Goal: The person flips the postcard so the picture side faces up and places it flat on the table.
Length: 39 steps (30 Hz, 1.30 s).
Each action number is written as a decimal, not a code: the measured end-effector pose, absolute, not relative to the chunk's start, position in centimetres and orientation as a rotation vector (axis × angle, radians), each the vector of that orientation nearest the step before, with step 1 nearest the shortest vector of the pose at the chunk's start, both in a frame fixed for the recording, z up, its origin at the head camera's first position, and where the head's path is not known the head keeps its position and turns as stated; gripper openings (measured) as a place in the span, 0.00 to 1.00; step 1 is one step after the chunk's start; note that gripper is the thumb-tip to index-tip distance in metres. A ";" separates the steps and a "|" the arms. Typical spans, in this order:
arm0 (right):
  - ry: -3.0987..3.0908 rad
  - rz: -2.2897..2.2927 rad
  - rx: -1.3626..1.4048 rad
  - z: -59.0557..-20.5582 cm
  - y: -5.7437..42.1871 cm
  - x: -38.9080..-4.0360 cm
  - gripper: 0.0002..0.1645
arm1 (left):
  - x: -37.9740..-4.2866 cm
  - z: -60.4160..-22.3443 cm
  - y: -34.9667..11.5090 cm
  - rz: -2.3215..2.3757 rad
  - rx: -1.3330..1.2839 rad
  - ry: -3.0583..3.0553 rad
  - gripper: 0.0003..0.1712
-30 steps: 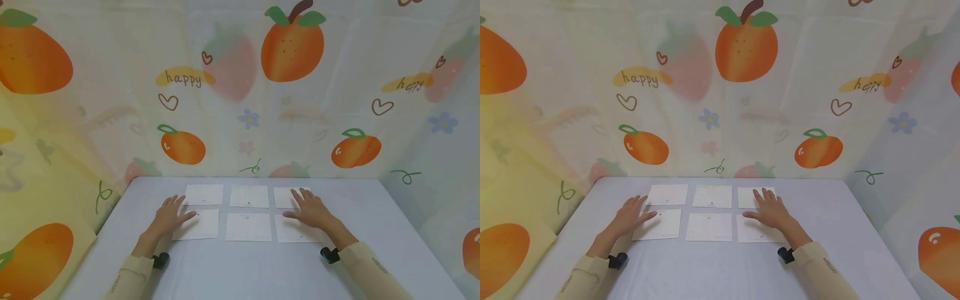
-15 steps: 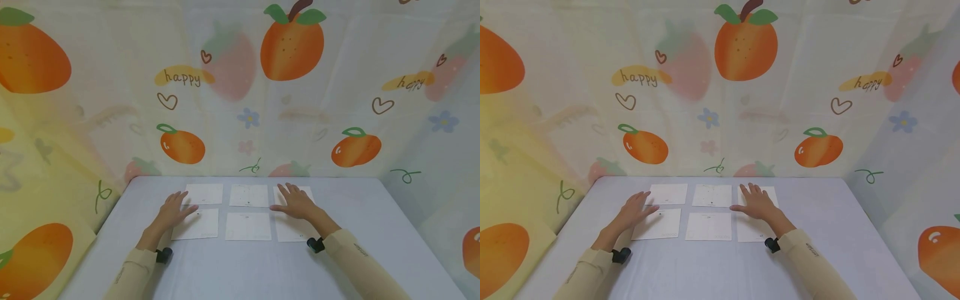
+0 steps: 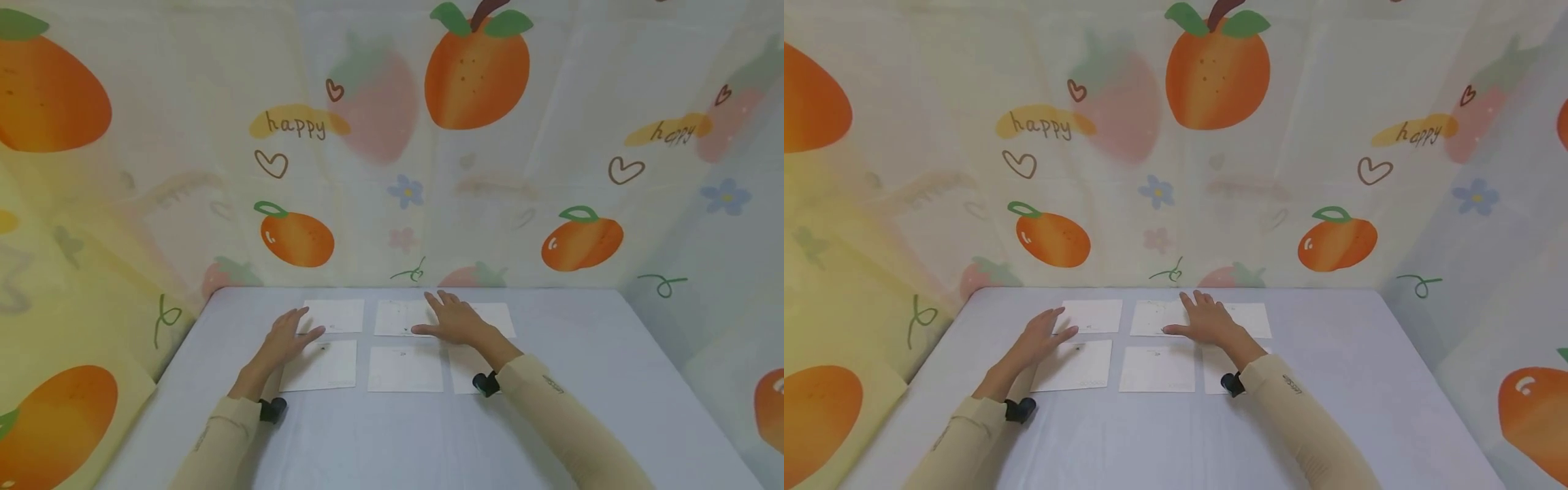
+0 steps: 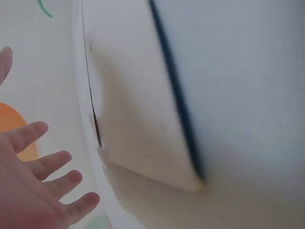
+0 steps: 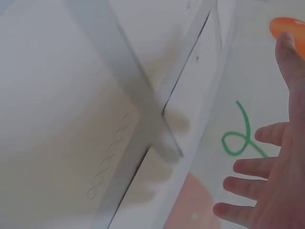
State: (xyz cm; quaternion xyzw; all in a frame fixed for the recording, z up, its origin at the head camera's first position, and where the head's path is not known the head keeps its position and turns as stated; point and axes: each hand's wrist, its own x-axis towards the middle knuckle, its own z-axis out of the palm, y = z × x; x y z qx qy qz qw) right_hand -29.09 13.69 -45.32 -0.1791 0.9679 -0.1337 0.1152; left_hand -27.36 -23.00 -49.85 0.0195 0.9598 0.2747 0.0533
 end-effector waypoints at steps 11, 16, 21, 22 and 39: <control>2.795 -0.473 -0.555 -44.5 9.6 -30.1 0.58 | -28.5 -49.2 -22.7 0.830 0.036 2.919 0.48; 2.785 -0.548 -0.574 -44.4 7.8 -30.4 0.57 | -28.8 -49.0 -22.8 0.857 0.049 2.924 0.47; 2.738 -0.617 -0.548 -44.8 6.2 -30.9 0.56 | -29.1 -48.9 -22.7 0.878 -0.025 2.877 0.48; 2.729 -0.629 -0.543 -44.8 6.0 -31.0 0.56 | -29.2 -48.9 -22.7 0.880 -0.039 2.866 0.48; 2.529 -1.005 -0.394 -46.7 2.7 -32.7 0.54 | -30.3 -47.5 -22.0 0.857 -0.154 2.740 0.45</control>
